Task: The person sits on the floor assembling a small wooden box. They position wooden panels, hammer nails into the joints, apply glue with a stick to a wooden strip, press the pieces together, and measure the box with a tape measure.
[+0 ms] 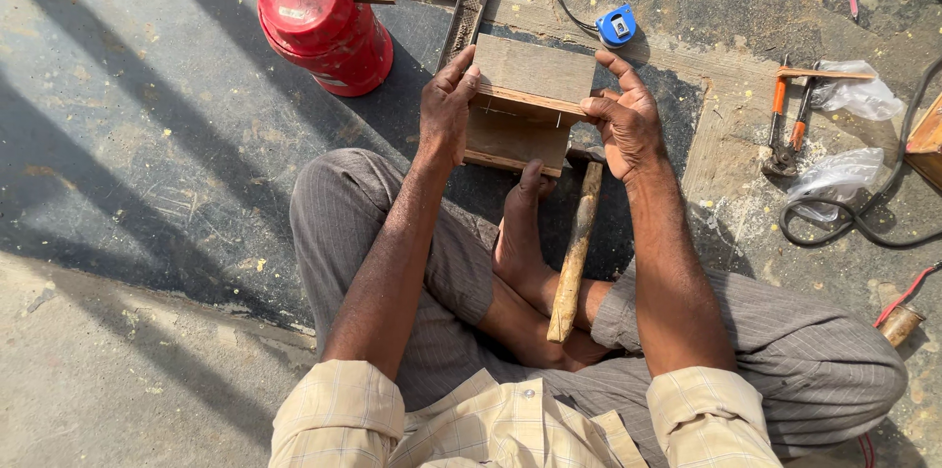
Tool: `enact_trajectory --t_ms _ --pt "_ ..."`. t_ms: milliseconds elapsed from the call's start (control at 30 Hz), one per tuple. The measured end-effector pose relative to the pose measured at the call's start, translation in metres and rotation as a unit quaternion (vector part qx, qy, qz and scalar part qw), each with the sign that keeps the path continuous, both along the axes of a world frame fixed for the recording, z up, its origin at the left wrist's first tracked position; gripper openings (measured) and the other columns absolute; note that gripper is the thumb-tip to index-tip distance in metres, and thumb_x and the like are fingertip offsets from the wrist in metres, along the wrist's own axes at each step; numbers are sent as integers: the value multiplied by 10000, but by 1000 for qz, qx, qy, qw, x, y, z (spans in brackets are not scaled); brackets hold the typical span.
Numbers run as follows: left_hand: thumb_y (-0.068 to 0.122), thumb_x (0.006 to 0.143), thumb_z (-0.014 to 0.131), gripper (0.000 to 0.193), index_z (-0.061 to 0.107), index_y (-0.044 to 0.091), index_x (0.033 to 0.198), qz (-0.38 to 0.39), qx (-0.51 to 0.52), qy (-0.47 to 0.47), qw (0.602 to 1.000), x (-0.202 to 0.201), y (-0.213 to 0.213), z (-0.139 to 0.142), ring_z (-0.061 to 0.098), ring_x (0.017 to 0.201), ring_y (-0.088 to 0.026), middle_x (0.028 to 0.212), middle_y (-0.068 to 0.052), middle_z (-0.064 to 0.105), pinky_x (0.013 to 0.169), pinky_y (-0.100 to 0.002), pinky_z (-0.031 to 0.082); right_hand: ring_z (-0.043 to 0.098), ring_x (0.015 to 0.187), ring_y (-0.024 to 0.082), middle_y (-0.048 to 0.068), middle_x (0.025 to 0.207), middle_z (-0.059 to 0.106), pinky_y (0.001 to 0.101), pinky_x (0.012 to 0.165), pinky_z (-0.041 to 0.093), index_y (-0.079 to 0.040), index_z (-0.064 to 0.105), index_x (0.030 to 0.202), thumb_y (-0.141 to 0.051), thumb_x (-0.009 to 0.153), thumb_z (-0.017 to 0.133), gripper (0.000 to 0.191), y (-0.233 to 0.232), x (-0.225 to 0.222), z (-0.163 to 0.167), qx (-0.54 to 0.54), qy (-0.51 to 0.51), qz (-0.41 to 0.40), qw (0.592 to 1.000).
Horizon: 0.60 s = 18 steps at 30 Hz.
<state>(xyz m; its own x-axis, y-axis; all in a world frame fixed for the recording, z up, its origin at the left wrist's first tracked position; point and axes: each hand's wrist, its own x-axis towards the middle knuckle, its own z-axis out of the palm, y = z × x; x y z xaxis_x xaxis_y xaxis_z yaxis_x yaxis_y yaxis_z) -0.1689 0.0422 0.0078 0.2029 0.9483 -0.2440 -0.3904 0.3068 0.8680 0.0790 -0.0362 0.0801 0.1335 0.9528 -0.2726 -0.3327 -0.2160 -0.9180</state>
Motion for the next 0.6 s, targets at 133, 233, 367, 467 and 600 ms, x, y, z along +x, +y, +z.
enact_trajectory --t_ms 133,233,367,467,600 --pt "213 1042 589 510 494 60 1519 -16 4 28 999 -1 1 6 551 1323 -142 1426 -95 617 1147 -323 429 656 878 130 77 955 681 298 848 566 -73 494 1525 29 844 740 731 1 4 -7 3 0 -12 1000" --pt "279 1064 560 524 493 64 1538 -29 -2 41 999 5 4 4 589 1329 -198 1382 -168 656 1164 -335 412 667 892 143 60 990 686 304 851 575 -78 516 1481 20 828 738 696 6 6 -10 -3 35 -72 997" --pt "308 1078 602 568 466 19 1548 -40 52 -8 998 24 15 -8 586 1321 -292 1444 -255 562 1146 -434 425 711 896 208 87 998 738 308 754 550 -140 527 1321 -31 792 724 575 10 18 -9 -8 63 -186 980" --pt "358 1012 578 638 424 31 1538 -77 107 221 966 43 24 -13 471 1428 -294 1556 -211 468 1184 -401 380 702 923 243 140 1012 746 332 743 526 -107 610 1208 -98 855 764 385 4 31 -9 -16 135 -210 968" --pt "402 1067 570 658 389 25 1574 -68 170 292 939 56 31 -1 339 1526 -350 1638 -266 366 1237 -431 285 706 973 258 130 1042 752 350 789 521 -94 681 1074 -132 854 781 245 0 21 -16 -43 241 -200 949"
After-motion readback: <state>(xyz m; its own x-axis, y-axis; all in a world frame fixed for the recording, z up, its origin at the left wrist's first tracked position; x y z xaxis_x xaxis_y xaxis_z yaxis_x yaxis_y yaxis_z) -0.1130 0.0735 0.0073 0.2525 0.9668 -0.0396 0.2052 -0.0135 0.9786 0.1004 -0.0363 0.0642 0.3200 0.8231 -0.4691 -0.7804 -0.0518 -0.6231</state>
